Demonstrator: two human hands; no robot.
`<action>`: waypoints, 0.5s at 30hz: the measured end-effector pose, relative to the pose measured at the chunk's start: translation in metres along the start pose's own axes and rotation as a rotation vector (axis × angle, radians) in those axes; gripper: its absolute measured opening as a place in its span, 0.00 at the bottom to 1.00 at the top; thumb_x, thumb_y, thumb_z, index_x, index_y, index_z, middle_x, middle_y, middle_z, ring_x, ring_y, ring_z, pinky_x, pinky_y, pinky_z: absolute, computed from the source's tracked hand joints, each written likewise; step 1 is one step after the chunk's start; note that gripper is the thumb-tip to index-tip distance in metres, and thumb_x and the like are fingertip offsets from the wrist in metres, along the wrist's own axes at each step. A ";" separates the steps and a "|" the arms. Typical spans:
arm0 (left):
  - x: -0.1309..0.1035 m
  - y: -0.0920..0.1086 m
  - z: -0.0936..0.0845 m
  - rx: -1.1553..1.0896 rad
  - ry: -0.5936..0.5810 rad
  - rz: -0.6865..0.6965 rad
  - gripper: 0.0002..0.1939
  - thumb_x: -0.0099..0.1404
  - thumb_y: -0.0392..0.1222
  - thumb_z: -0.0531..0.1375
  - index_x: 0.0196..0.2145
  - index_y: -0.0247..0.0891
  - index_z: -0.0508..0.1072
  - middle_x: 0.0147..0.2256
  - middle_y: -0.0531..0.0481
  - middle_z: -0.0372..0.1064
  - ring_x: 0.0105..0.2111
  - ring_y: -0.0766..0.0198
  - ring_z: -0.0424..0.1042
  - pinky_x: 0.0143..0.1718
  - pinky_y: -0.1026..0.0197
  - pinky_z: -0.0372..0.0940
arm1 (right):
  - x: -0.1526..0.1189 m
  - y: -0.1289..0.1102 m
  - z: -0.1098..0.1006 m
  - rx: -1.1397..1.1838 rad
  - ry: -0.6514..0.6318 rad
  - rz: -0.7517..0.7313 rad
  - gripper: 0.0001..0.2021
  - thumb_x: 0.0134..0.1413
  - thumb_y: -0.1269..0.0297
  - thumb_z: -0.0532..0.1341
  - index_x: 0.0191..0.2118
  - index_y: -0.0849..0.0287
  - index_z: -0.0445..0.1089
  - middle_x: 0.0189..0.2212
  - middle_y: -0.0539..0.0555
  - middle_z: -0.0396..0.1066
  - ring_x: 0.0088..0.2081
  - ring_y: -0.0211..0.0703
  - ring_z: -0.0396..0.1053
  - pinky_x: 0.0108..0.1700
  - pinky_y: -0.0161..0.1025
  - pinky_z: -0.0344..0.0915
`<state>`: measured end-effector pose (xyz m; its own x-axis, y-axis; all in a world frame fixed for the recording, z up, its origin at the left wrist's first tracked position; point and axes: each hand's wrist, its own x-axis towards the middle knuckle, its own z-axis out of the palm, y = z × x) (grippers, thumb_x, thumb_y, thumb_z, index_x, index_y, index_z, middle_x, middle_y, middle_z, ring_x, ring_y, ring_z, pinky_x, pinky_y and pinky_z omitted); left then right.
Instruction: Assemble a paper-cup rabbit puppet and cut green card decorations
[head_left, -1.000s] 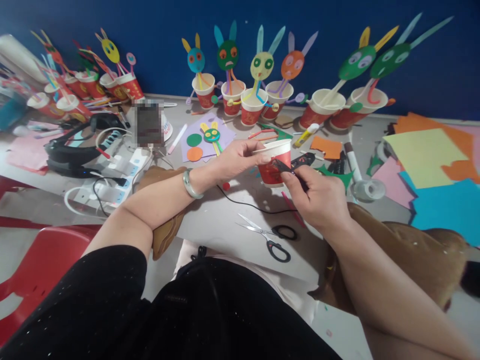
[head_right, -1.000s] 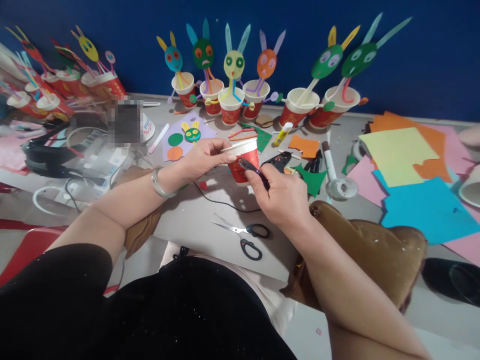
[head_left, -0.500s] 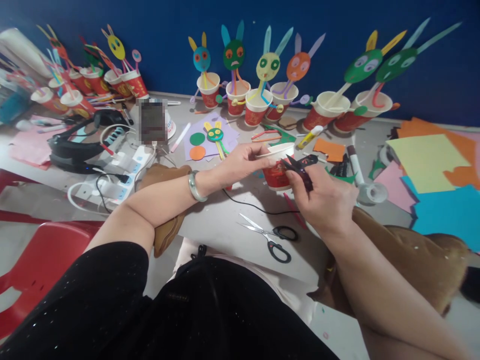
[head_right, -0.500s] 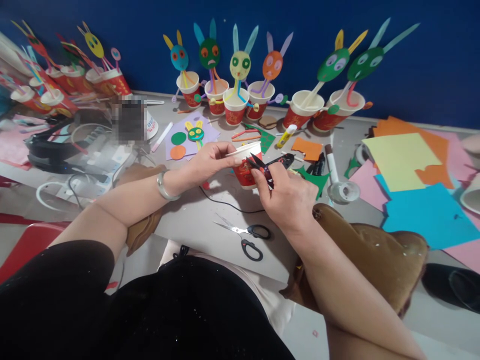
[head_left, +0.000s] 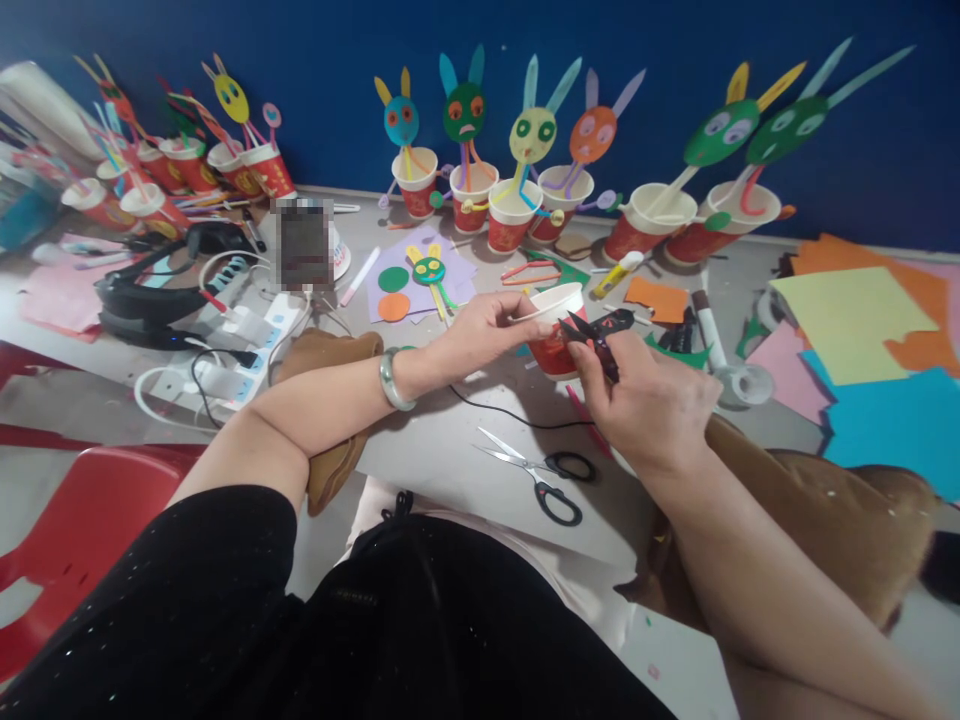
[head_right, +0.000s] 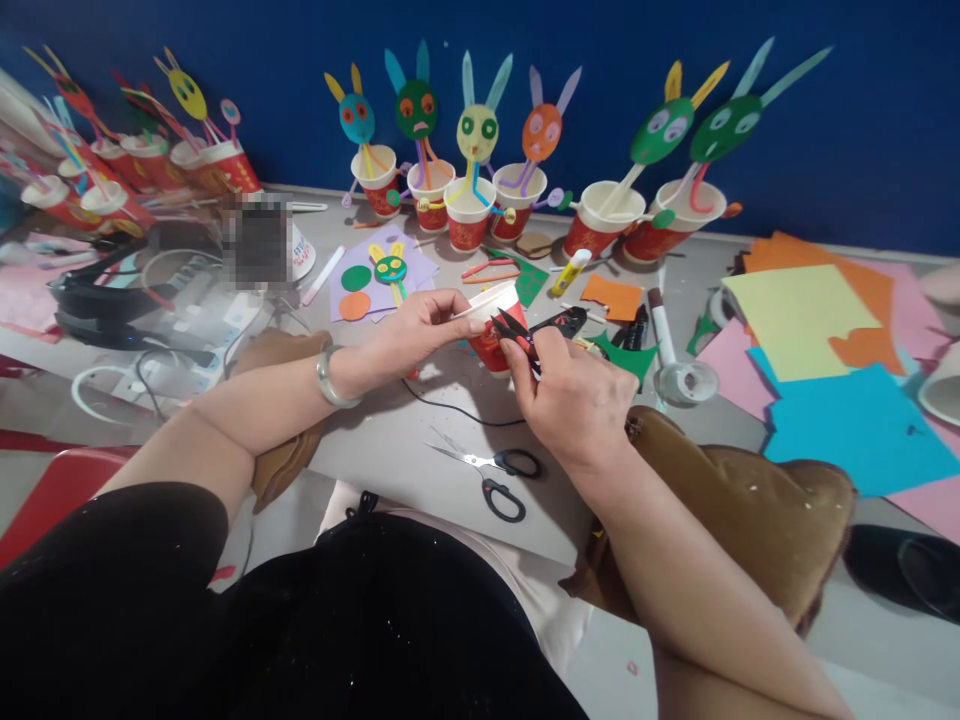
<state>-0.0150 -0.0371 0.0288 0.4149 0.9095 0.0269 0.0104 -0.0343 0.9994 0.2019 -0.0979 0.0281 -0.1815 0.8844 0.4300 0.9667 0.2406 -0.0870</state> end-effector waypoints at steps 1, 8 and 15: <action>0.000 0.001 0.001 -0.003 0.002 -0.002 0.25 0.63 0.61 0.74 0.31 0.37 0.72 0.31 0.52 0.72 0.33 0.68 0.68 0.37 0.61 0.62 | 0.000 0.000 0.000 -0.002 -0.003 0.004 0.25 0.76 0.45 0.52 0.38 0.59 0.76 0.24 0.58 0.70 0.28 0.47 0.66 0.32 0.41 0.44; -0.001 0.006 0.002 -0.013 0.002 -0.041 0.29 0.58 0.66 0.76 0.30 0.37 0.73 0.29 0.53 0.71 0.31 0.69 0.65 0.34 0.62 0.59 | 0.002 0.000 -0.002 -0.003 -0.016 0.004 0.27 0.77 0.45 0.51 0.34 0.58 0.74 0.24 0.57 0.69 0.26 0.44 0.63 0.31 0.42 0.43; -0.002 0.010 0.000 0.009 -0.008 -0.075 0.26 0.59 0.63 0.77 0.29 0.38 0.75 0.29 0.52 0.72 0.29 0.68 0.63 0.32 0.60 0.57 | 0.002 -0.001 -0.007 -0.004 0.032 -0.044 0.26 0.77 0.47 0.51 0.31 0.57 0.73 0.22 0.56 0.67 0.24 0.44 0.61 0.30 0.42 0.43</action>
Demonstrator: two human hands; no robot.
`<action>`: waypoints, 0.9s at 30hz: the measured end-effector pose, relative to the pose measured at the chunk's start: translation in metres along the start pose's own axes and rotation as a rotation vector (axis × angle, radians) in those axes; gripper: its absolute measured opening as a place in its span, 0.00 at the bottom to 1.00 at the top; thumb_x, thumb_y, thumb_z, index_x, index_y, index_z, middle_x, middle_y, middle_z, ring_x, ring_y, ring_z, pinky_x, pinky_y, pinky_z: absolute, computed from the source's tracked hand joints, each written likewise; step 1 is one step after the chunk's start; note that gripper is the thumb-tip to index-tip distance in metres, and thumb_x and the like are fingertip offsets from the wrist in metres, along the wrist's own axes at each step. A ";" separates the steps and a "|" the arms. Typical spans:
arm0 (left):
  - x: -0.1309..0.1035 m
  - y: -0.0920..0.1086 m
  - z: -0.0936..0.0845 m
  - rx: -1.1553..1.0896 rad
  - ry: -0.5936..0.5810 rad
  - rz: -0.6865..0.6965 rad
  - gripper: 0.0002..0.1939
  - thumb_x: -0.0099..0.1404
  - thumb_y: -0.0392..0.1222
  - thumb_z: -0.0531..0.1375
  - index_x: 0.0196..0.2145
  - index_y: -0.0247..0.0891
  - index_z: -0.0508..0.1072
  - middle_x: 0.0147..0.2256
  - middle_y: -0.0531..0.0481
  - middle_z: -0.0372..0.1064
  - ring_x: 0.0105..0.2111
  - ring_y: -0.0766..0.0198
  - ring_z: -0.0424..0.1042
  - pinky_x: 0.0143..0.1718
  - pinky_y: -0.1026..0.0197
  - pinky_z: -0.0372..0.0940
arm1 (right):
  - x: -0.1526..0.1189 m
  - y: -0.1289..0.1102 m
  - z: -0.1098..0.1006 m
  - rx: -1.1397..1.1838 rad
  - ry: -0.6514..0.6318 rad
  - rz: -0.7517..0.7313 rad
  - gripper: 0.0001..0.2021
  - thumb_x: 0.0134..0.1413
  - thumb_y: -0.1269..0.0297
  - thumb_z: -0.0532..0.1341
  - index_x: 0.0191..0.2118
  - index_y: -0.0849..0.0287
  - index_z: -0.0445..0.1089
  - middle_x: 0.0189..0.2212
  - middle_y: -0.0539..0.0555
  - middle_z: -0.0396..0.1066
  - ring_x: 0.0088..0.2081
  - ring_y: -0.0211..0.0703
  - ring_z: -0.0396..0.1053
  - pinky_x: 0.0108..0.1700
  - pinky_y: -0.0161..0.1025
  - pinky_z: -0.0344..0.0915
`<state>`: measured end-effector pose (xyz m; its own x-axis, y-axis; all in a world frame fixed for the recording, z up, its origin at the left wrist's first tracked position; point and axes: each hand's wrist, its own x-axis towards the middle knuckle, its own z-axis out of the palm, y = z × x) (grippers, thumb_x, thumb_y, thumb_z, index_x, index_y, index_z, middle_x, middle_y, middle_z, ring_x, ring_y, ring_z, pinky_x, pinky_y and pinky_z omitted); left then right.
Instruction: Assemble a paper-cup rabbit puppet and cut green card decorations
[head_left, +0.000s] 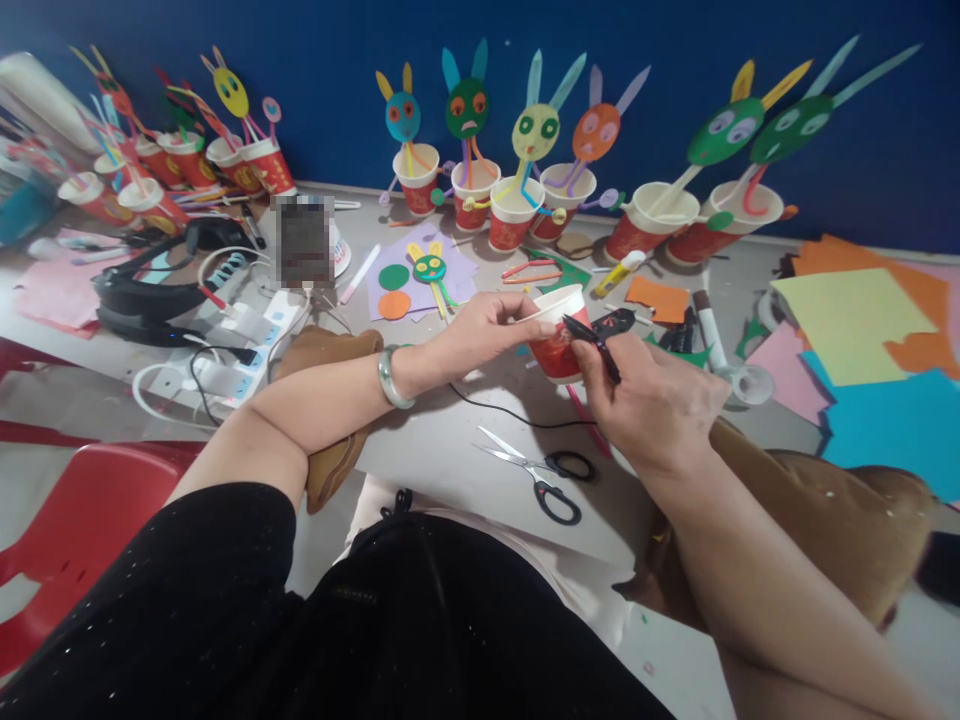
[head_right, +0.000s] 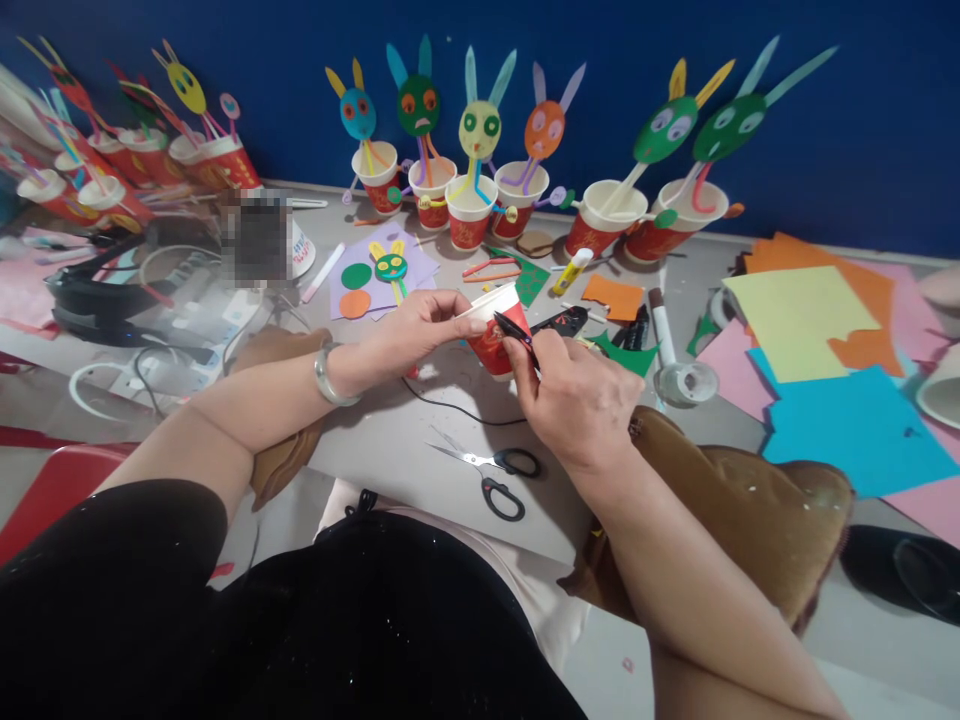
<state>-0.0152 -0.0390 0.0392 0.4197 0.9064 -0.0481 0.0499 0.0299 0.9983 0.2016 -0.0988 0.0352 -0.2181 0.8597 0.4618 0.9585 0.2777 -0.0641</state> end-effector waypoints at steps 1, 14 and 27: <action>0.000 0.001 0.000 0.007 -0.001 0.000 0.25 0.60 0.62 0.76 0.29 0.38 0.75 0.29 0.52 0.72 0.30 0.67 0.64 0.33 0.60 0.58 | 0.000 0.000 -0.001 0.000 0.007 -0.006 0.26 0.77 0.46 0.51 0.31 0.57 0.73 0.22 0.56 0.67 0.24 0.44 0.60 0.30 0.42 0.43; 0.002 0.003 -0.003 0.002 -0.033 -0.013 0.23 0.63 0.57 0.75 0.27 0.36 0.76 0.29 0.52 0.72 0.32 0.67 0.68 0.37 0.60 0.61 | 0.004 0.004 -0.006 0.018 -0.036 -0.028 0.28 0.76 0.45 0.51 0.29 0.56 0.72 0.21 0.55 0.65 0.23 0.42 0.58 0.30 0.43 0.43; 0.006 0.013 -0.015 0.009 -0.144 -0.098 0.17 0.59 0.47 0.77 0.25 0.34 0.78 0.26 0.53 0.72 0.29 0.69 0.68 0.35 0.62 0.63 | 0.013 0.014 -0.011 -0.038 -0.045 -0.120 0.24 0.71 0.45 0.58 0.25 0.55 0.67 0.21 0.57 0.71 0.22 0.40 0.57 0.28 0.41 0.43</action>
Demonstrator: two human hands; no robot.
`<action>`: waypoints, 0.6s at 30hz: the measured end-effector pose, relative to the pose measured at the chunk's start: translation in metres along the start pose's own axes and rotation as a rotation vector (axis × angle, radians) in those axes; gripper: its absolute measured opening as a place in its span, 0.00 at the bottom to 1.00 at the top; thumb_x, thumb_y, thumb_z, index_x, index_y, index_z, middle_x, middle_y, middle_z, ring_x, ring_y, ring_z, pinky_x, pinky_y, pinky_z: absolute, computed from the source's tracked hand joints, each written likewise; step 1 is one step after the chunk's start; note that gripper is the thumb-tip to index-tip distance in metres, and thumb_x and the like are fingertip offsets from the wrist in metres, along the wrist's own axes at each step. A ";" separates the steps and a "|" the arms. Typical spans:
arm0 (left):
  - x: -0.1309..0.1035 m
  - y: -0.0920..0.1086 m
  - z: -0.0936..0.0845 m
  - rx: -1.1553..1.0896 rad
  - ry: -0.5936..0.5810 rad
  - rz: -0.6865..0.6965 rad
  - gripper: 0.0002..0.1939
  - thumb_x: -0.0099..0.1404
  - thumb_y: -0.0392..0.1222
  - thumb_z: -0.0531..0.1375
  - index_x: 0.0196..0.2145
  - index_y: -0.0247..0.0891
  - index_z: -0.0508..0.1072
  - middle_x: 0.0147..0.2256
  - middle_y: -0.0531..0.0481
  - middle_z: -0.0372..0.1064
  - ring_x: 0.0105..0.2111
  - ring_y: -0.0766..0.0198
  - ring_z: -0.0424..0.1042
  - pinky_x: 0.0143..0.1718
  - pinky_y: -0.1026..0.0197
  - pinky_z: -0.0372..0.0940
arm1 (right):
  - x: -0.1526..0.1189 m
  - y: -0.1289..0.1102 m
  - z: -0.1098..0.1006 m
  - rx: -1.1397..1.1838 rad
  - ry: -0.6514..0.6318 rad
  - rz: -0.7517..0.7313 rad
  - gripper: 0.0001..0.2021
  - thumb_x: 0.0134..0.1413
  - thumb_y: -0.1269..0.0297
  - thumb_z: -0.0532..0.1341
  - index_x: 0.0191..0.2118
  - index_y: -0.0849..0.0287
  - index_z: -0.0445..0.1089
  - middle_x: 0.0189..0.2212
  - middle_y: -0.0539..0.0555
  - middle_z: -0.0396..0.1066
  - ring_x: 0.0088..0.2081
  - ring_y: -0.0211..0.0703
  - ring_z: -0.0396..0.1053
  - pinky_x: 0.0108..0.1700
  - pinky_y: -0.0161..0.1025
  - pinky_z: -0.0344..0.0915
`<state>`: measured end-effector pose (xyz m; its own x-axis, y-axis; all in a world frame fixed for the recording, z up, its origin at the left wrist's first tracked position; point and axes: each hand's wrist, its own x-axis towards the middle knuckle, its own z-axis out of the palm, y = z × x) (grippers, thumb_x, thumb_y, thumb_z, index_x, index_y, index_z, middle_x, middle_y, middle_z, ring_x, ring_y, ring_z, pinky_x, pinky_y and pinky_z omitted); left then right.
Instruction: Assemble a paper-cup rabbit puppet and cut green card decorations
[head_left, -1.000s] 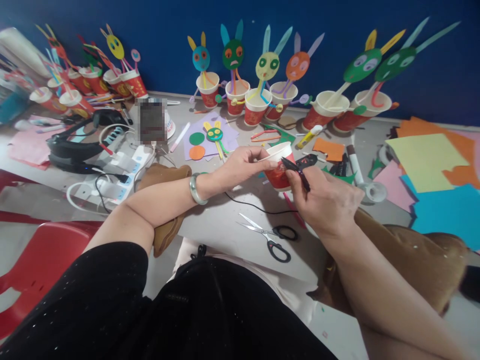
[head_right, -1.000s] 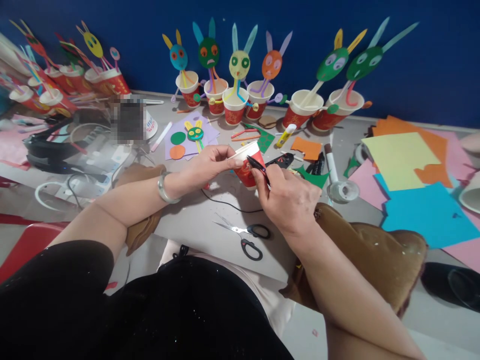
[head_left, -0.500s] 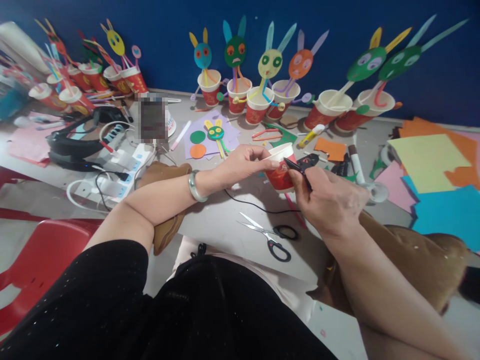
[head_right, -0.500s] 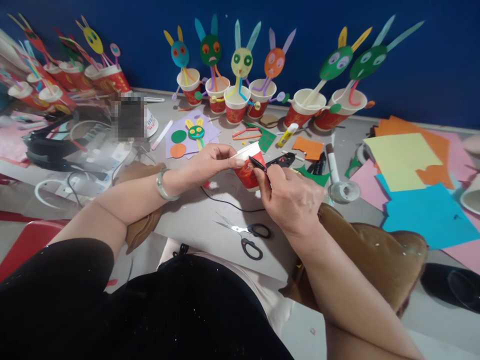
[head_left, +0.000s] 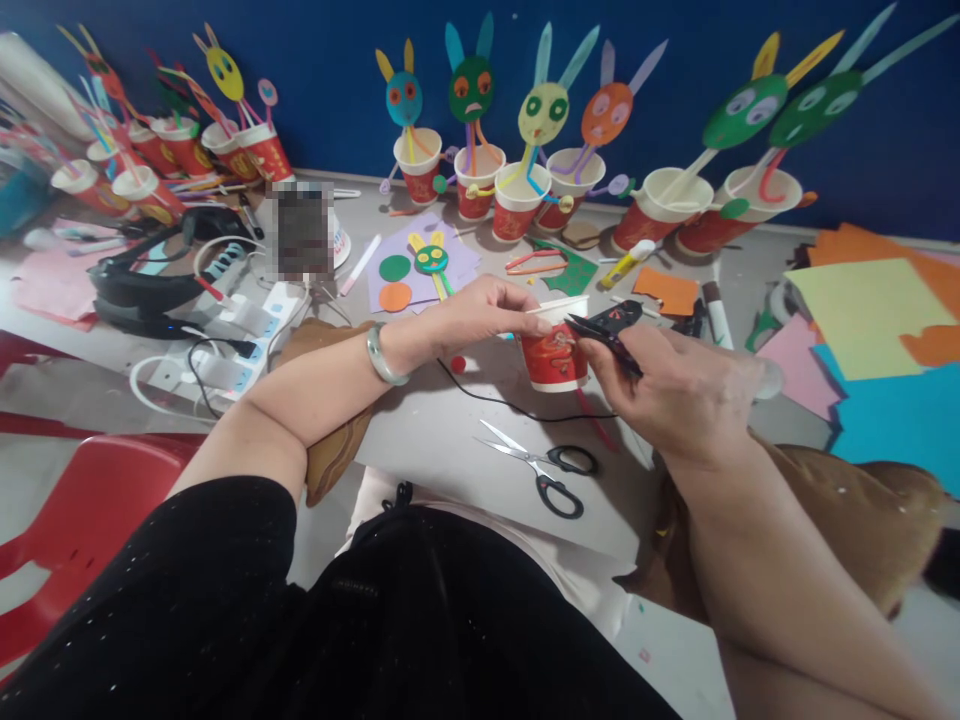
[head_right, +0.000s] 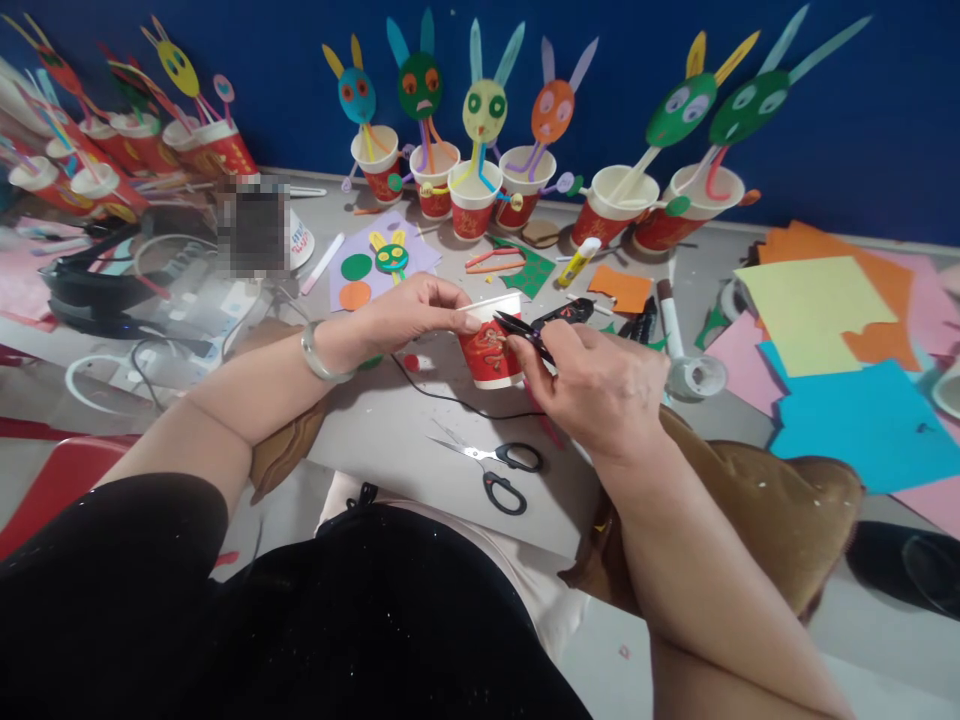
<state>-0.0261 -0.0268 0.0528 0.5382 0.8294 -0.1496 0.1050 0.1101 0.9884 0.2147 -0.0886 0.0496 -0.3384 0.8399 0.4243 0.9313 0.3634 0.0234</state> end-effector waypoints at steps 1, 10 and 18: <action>0.000 0.001 -0.002 0.008 -0.017 -0.019 0.16 0.59 0.45 0.77 0.25 0.33 0.79 0.26 0.53 0.73 0.29 0.69 0.69 0.36 0.61 0.64 | 0.001 0.002 -0.001 -0.006 0.005 -0.026 0.24 0.71 0.45 0.59 0.25 0.55 0.66 0.20 0.56 0.70 0.22 0.40 0.57 0.28 0.41 0.43; 0.001 0.002 -0.012 0.083 -0.148 -0.047 0.10 0.57 0.36 0.77 0.25 0.33 0.81 0.26 0.49 0.76 0.30 0.65 0.75 0.39 0.58 0.71 | 0.007 0.012 -0.008 0.067 -0.090 -0.160 0.32 0.73 0.36 0.48 0.22 0.54 0.55 0.17 0.53 0.61 0.23 0.39 0.54 0.28 0.41 0.45; 0.003 -0.001 -0.015 0.112 -0.282 -0.053 0.08 0.57 0.39 0.76 0.26 0.35 0.82 0.28 0.49 0.77 0.31 0.65 0.75 0.38 0.59 0.70 | 0.007 0.017 -0.009 0.152 -0.138 -0.198 0.33 0.72 0.33 0.47 0.23 0.53 0.56 0.16 0.51 0.58 0.22 0.39 0.55 0.26 0.40 0.46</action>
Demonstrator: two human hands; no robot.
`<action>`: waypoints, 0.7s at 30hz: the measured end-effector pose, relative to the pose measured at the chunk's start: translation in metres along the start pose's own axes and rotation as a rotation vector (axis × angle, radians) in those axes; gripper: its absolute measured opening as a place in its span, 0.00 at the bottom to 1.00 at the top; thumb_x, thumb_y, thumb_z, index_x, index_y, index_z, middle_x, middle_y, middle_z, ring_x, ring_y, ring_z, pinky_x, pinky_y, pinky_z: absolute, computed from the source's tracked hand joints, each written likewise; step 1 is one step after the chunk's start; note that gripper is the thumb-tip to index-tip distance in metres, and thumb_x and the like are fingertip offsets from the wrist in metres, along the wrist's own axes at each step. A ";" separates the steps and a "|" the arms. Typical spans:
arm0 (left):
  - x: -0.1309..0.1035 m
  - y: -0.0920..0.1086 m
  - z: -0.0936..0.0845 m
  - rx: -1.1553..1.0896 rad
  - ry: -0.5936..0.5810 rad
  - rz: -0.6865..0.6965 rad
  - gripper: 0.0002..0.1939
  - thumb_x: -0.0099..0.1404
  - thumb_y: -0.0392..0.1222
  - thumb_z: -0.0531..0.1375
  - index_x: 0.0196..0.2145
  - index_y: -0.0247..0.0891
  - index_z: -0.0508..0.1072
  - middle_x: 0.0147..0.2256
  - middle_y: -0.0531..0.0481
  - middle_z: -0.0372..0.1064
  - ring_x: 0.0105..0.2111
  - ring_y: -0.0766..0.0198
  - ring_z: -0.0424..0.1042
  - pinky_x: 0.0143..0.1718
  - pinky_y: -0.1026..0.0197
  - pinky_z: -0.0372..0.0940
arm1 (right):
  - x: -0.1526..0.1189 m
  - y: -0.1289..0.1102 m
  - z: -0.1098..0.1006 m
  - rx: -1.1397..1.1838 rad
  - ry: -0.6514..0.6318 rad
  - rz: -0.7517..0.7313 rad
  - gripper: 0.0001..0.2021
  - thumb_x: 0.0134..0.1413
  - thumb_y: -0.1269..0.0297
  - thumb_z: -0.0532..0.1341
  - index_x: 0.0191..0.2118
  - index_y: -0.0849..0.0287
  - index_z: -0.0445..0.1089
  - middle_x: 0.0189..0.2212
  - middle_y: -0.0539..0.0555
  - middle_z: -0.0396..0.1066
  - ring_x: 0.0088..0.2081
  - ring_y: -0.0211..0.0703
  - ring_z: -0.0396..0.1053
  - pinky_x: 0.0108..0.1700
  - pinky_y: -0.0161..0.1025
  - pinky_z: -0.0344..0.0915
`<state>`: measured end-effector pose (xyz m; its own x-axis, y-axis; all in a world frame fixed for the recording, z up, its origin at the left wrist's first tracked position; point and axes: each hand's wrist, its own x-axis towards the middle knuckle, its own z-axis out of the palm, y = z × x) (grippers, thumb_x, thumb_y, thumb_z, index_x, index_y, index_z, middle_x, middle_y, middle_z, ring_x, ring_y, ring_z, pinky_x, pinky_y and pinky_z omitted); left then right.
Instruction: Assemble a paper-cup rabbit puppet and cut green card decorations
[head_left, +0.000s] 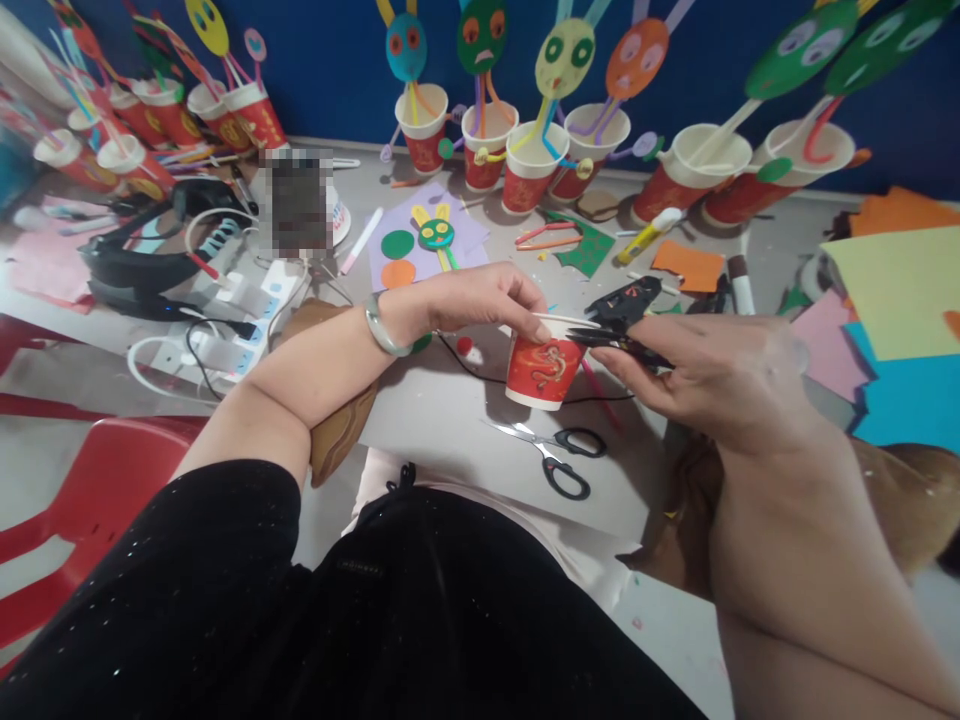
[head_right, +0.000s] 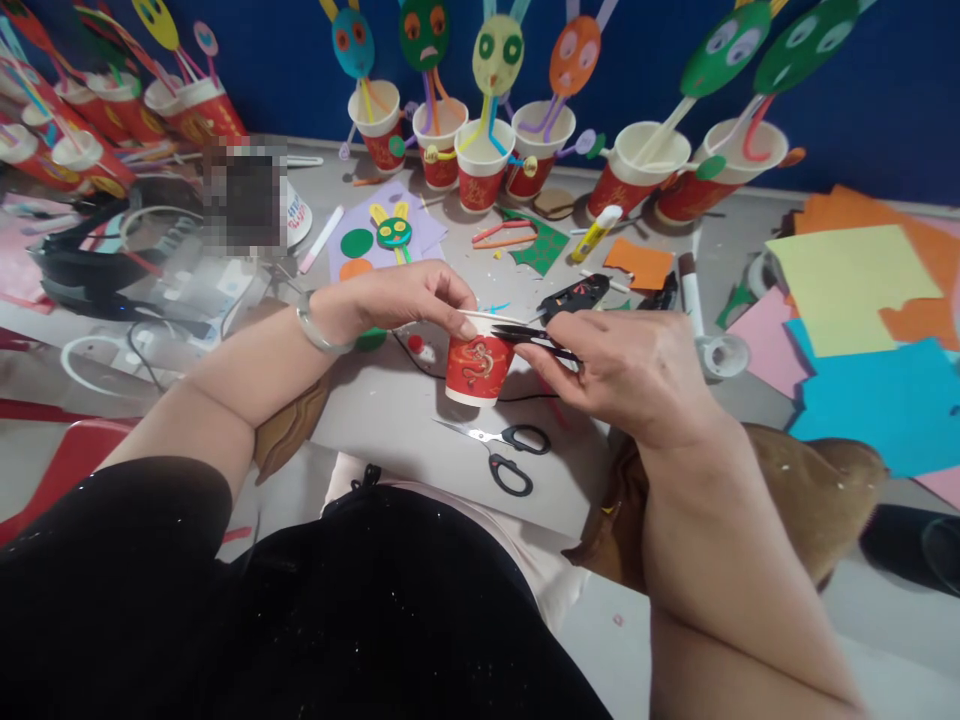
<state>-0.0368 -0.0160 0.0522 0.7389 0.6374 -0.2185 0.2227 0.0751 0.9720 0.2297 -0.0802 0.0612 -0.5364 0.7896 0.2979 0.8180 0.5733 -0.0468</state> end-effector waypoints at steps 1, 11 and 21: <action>0.000 0.000 0.000 -0.001 -0.012 0.003 0.08 0.57 0.40 0.75 0.26 0.35 0.82 0.28 0.49 0.78 0.31 0.64 0.75 0.39 0.59 0.70 | 0.000 0.000 0.001 0.007 -0.003 -0.008 0.32 0.72 0.34 0.47 0.23 0.53 0.56 0.17 0.51 0.59 0.22 0.39 0.56 0.26 0.40 0.46; 0.001 -0.001 -0.001 -0.019 -0.017 0.024 0.11 0.56 0.44 0.76 0.26 0.36 0.82 0.28 0.50 0.78 0.30 0.65 0.75 0.37 0.60 0.69 | -0.001 -0.004 0.001 -0.074 0.033 -0.017 0.31 0.73 0.38 0.49 0.23 0.53 0.54 0.16 0.50 0.56 0.22 0.39 0.52 0.26 0.41 0.45; -0.001 -0.001 0.000 0.018 0.005 0.044 0.11 0.57 0.43 0.76 0.26 0.35 0.82 0.28 0.49 0.78 0.33 0.62 0.77 0.41 0.57 0.71 | -0.004 -0.004 0.005 -0.190 0.065 -0.070 0.32 0.75 0.39 0.52 0.22 0.55 0.60 0.16 0.51 0.59 0.23 0.39 0.54 0.27 0.40 0.45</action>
<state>-0.0377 -0.0163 0.0515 0.7450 0.6435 -0.1755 0.2015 0.0337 0.9789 0.2272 -0.0845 0.0552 -0.5841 0.7296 0.3556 0.8067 0.5701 0.1554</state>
